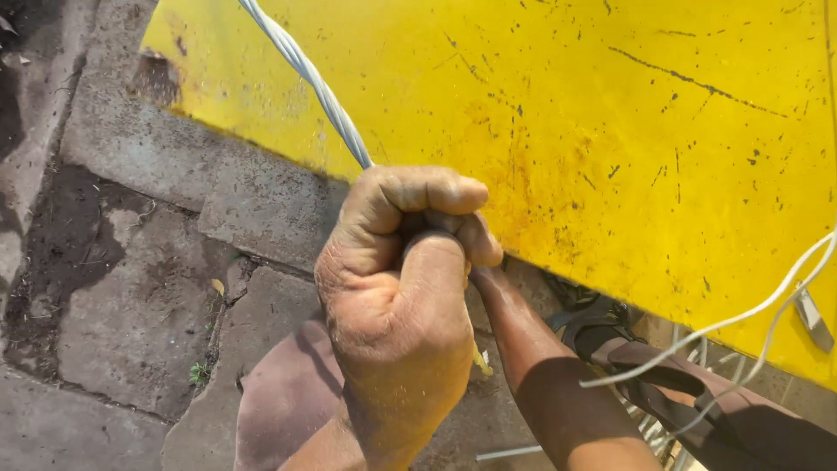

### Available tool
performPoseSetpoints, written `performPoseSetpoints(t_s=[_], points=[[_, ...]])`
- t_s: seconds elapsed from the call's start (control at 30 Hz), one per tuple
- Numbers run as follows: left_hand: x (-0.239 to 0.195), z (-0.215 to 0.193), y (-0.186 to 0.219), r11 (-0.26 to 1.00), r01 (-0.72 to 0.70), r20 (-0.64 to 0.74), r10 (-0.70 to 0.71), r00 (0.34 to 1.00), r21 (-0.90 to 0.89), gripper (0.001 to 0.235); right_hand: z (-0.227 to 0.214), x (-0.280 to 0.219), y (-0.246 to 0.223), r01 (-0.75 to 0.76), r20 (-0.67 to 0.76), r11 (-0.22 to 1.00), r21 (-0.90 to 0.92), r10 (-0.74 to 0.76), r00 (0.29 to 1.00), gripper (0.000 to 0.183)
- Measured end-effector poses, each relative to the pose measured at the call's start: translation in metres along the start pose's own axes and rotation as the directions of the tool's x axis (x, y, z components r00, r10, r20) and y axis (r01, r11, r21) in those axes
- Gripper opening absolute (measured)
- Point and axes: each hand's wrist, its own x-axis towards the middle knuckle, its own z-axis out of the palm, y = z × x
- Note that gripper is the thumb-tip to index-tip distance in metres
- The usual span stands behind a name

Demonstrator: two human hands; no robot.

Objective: Twisting and braiding multiple thin metal wires together to create a thicker cable.

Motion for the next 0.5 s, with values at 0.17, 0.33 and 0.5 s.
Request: performPoseSetpoints(t_s=[0.17, 0.33, 0.5], points=[[0.002, 0.004, -0.005, 0.994, 0.091, -0.044, -0.088, 0.995, 0.061, 0.028, 0.048, 0.049, 0.034, 0.019, -0.102, 1.0, -0.007, -0.019, 0.995, 0.05], [0.007, -0.004, -0.007, 0.99, 0.073, -0.042, -0.068, 0.997, 0.118, 0.028, 0.107, 0.046, 0.071, 0.024, -0.177, 0.999, -0.04, -0.031, 0.984, 0.055], [0.014, -0.01, -0.015, 0.995, 0.029, 0.047, -0.034, 0.998, 0.095, 0.028, 0.087, 0.013, 0.108, -0.019, -0.373, 0.993, -0.118, -0.027, 0.927, 0.059]])
